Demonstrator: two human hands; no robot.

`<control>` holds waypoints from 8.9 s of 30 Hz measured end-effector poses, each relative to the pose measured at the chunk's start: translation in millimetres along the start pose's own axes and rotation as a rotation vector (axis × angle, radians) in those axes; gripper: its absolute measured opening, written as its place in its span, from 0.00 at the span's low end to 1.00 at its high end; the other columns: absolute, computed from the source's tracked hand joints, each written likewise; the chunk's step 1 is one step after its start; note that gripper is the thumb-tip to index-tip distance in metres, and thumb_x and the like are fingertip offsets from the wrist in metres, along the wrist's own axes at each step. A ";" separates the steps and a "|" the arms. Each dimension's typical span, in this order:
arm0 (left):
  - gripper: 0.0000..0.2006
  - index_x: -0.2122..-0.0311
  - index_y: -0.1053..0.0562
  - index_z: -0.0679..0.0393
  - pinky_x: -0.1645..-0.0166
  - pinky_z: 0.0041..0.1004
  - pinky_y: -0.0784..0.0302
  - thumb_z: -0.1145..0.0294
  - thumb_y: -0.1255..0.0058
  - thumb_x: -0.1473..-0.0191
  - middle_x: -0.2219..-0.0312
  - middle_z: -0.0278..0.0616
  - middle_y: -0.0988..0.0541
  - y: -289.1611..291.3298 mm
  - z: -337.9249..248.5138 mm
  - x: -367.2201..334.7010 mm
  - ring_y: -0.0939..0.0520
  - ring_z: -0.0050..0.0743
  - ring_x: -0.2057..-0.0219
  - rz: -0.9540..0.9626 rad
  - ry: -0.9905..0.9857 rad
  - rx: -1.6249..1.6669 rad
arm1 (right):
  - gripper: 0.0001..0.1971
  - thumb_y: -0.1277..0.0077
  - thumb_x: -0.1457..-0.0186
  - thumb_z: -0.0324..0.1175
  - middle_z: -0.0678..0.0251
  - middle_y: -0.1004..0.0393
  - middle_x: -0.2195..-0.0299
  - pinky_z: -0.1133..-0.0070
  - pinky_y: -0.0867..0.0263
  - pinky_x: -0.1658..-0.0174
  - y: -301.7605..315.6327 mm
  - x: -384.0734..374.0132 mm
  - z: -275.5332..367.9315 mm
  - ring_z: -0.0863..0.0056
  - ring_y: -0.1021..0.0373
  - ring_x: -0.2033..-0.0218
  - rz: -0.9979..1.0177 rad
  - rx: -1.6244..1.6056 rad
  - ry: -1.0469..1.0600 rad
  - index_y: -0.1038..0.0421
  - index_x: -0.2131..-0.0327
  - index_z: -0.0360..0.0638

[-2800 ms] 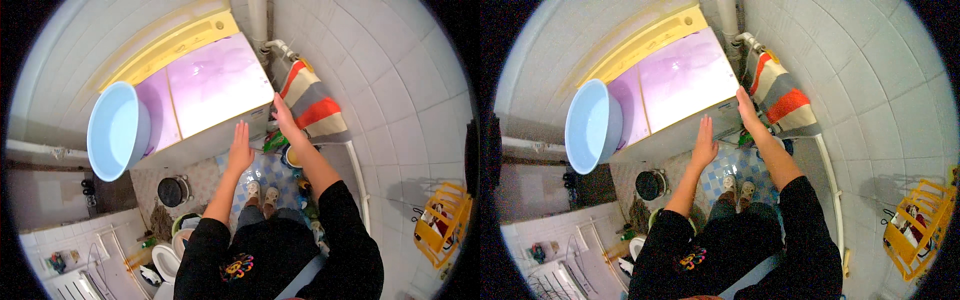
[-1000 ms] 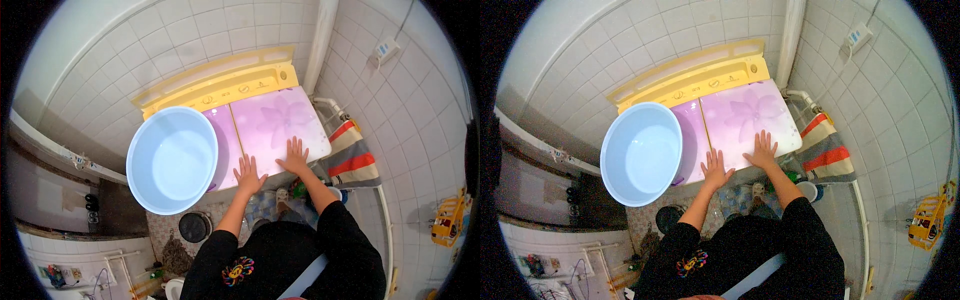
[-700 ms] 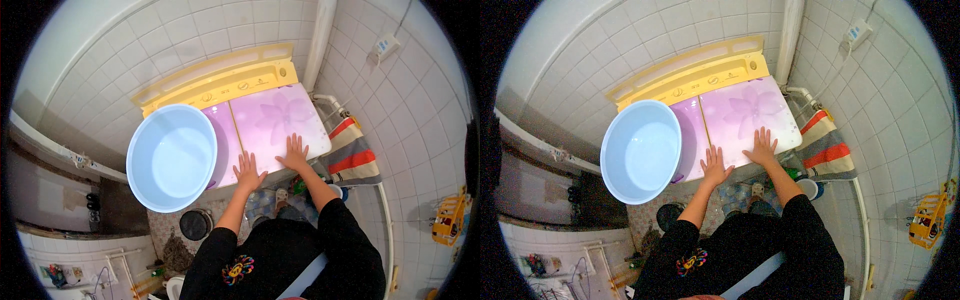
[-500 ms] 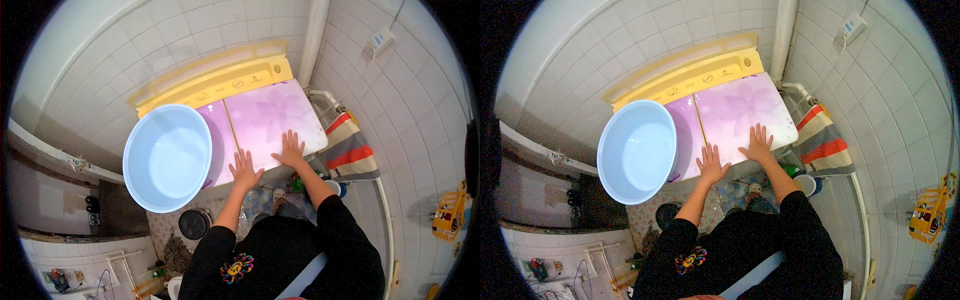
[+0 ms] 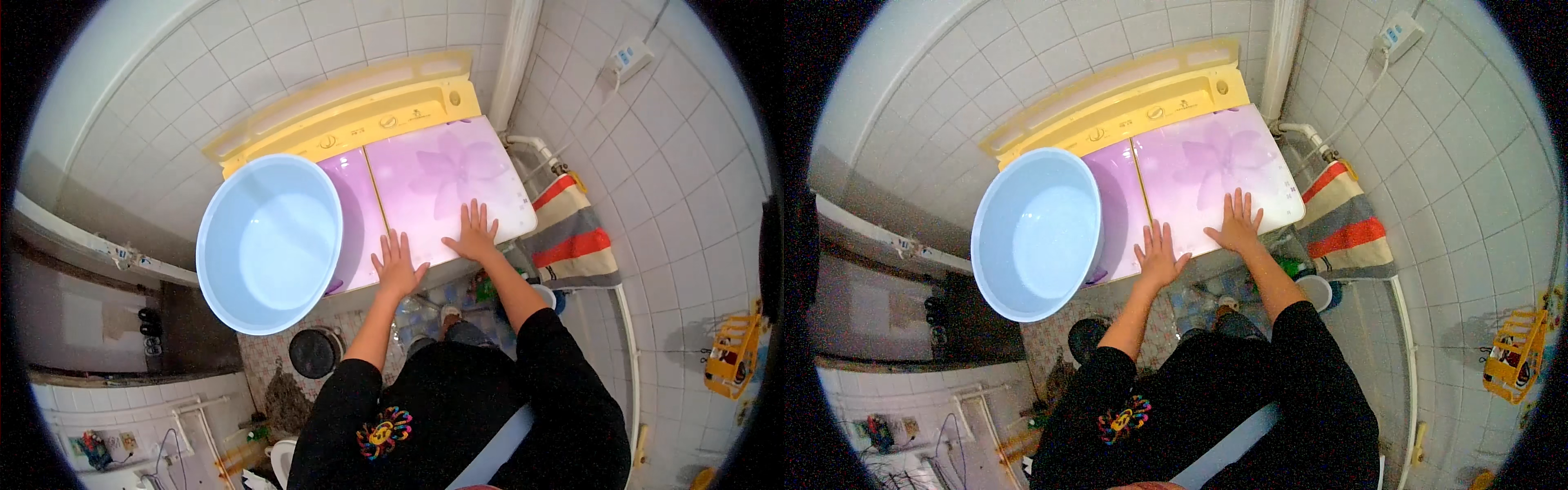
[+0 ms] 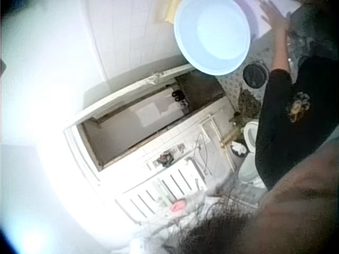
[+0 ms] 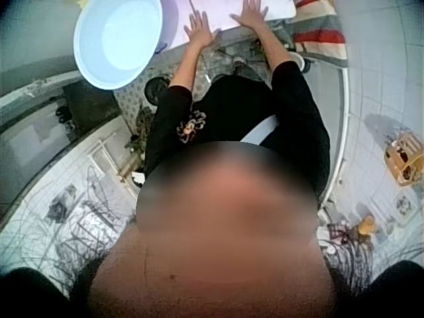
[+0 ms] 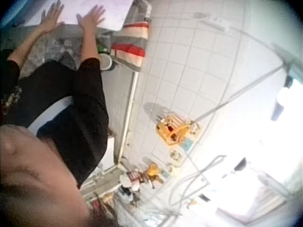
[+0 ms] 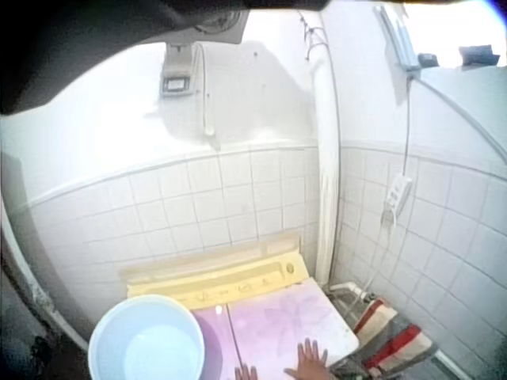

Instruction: The person washes a cloth in a basin of water, transfers the cloth into a small washing machine, places a divider inside, and starts the cycle by turning a dial.

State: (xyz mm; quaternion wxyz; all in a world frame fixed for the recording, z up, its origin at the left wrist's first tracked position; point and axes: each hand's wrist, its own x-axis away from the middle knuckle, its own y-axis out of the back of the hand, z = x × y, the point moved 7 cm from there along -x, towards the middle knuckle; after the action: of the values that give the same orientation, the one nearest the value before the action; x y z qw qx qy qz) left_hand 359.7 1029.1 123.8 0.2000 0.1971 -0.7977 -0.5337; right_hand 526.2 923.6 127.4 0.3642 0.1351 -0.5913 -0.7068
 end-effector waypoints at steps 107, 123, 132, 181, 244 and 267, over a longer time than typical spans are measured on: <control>0.29 0.56 0.34 0.65 0.59 0.33 0.29 0.66 0.42 0.67 0.62 0.55 0.34 30.6 -41.9 -45.1 0.30 0.47 0.59 -0.119 -0.004 -0.291 | 0.54 0.40 0.65 0.54 0.46 0.66 0.40 0.45 0.55 0.47 40.3 -0.7 11.0 0.53 0.66 0.38 0.151 0.276 0.417 0.56 0.45 0.24; 0.34 0.49 0.39 0.62 0.58 0.37 0.28 0.66 0.43 0.66 0.57 0.63 0.38 29.1 -41.4 -45.9 0.33 0.57 0.56 0.003 0.025 -0.222 | 0.56 0.36 0.69 0.51 0.52 0.67 0.38 0.46 0.58 0.46 100.5 -63.7 -57.2 0.51 0.67 0.38 0.107 0.058 0.100 0.58 0.41 0.36; 0.29 0.55 0.35 0.60 0.63 0.34 0.25 0.64 0.41 0.66 0.58 0.58 0.34 35.3 -48.6 -49.4 0.30 0.52 0.56 0.023 0.045 -0.255 | 0.59 0.34 0.71 0.50 0.51 0.72 0.38 0.43 0.60 0.46 83.0 -61.5 -67.6 0.50 0.71 0.38 0.141 0.082 0.095 0.63 0.40 0.37; 0.15 0.68 0.24 0.52 0.60 0.38 0.30 0.57 0.44 0.62 0.70 0.41 0.28 120.0 33.1 -334.0 0.29 0.43 0.62 -0.727 0.464 0.226 | 0.33 0.50 0.56 0.53 0.61 0.49 0.42 0.51 0.70 0.42 114.2 -137.1 -22.7 0.61 0.57 0.39 -0.436 -0.044 0.315 0.40 0.47 0.47; 0.07 0.72 0.26 0.66 0.69 0.28 0.27 0.76 0.45 0.60 0.78 0.48 0.24 115.7 63.7 -342.1 0.22 0.35 0.76 -0.578 0.074 0.483 | 0.34 0.55 0.53 0.55 0.61 0.53 0.41 0.49 0.73 0.42 115.2 -136.8 -25.2 0.61 0.60 0.39 -0.372 -0.018 0.299 0.43 0.45 0.47; 0.15 0.61 0.24 0.57 0.68 0.29 0.30 0.77 0.51 0.58 0.78 0.50 0.26 107.6 63.3 -350.2 0.25 0.38 0.75 -0.472 0.075 0.402 | 0.34 0.53 0.53 0.54 0.61 0.52 0.41 0.51 0.73 0.41 114.6 -137.6 -25.8 0.62 0.61 0.38 -0.376 -0.018 0.288 0.43 0.45 0.48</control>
State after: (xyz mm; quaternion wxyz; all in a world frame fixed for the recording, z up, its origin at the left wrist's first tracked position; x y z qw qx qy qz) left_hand 610.3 1300.9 163.6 0.0568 0.4323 -0.8114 -0.3892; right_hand 679.0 993.3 194.7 0.3082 0.3391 -0.4913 -0.7407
